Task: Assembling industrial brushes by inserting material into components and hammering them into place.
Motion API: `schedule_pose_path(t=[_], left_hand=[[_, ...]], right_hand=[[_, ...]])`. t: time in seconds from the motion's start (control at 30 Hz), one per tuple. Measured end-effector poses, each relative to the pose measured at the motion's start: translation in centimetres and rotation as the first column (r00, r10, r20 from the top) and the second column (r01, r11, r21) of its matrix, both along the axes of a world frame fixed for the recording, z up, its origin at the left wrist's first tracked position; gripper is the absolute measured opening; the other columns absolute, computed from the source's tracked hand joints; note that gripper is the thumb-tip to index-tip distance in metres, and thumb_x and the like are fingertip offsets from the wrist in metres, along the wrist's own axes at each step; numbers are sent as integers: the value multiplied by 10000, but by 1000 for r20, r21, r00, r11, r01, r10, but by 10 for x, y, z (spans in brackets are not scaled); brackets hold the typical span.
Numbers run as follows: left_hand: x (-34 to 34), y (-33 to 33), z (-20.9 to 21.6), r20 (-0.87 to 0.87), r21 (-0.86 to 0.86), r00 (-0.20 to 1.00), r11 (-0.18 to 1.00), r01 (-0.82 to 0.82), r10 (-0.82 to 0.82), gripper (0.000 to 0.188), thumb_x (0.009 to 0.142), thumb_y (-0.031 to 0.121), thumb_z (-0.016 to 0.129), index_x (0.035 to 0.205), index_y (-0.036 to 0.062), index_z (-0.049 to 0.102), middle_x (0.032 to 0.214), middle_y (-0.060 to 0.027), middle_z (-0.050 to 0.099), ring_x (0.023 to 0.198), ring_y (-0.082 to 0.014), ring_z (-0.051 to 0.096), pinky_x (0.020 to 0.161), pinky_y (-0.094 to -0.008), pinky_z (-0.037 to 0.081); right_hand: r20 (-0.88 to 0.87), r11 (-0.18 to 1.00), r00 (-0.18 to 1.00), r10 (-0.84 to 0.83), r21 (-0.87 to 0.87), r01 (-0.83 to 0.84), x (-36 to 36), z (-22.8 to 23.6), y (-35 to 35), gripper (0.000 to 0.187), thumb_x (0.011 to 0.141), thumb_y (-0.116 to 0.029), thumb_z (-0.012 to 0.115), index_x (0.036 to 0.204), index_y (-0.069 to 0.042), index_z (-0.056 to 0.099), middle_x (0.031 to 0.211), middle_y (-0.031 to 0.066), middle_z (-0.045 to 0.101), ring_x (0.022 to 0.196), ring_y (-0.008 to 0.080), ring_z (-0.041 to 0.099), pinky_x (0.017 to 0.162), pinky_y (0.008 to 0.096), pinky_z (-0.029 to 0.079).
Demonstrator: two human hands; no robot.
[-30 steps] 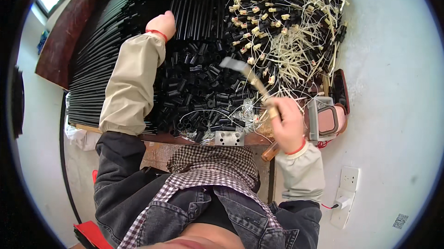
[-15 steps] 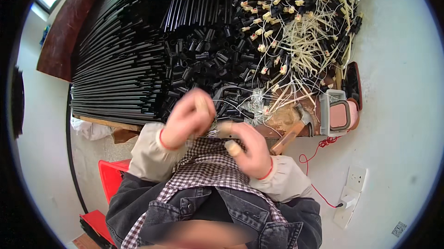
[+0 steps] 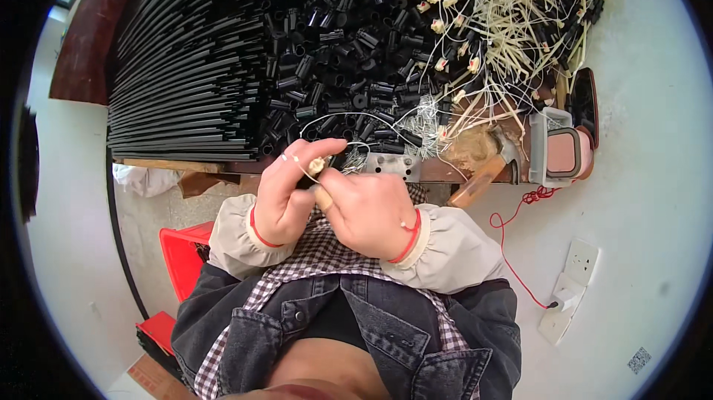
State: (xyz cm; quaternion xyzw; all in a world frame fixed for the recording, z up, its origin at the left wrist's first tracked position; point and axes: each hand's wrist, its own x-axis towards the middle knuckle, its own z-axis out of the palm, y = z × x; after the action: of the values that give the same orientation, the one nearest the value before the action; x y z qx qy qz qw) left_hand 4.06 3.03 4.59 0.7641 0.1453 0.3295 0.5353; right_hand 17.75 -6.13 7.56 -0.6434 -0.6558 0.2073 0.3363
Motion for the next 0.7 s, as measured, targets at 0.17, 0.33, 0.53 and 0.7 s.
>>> schedule_pose_path(t=[0.17, 0.33, 0.53, 0.7], left_hand=[[-1, 1, -5, -72, 213, 995, 975, -58, 75, 355, 779, 15, 556, 1133, 19, 588, 722, -65, 577, 515, -154, 469, 471, -239, 389], [-6, -14, 2, 4, 40, 1000, 999, 11, -11, 237, 766, 31, 595, 999, 9, 632, 690, -58, 585, 503, -160, 484, 476, -234, 401], [-8, -19, 15, 207, -295, 977, 950, 102, -41, 152, 738, 40, 667, 881, 5, 626, 698, -61, 606, 507, -155, 509, 489, -224, 418], [-8, -22, 8, 224, -370, 975, 924, 90, -5, 181, 704, 30, 724, 850, 13, 618, 705, -64, 617, 510, -150, 521, 488, -222, 423]], right_hand=[[-283, 993, 955, -94, 48, 112, 16, -6, -3, 74, 765, -94, 647, 744, -73, 578, 574, 14, 553, 433, 142, 478, 398, 264, 346], [-393, 980, 901, -181, 6, 200, 27, 17, -8, 107, 726, -16, 668, 694, -58, 574, 554, -12, 519, 436, 94, 408, 408, 226, 321], [-473, 996, 876, -89, -21, 91, 27, 13, -6, 135, 719, 2, 666, 663, -54, 557, 527, -15, 493, 424, 92, 377, 407, 226, 312], [-407, 1000, 913, 11, 28, 0, 30, 9, -4, 112, 697, 24, 658, 672, -36, 568, 532, -12, 502, 426, 87, 376, 407, 218, 305]])
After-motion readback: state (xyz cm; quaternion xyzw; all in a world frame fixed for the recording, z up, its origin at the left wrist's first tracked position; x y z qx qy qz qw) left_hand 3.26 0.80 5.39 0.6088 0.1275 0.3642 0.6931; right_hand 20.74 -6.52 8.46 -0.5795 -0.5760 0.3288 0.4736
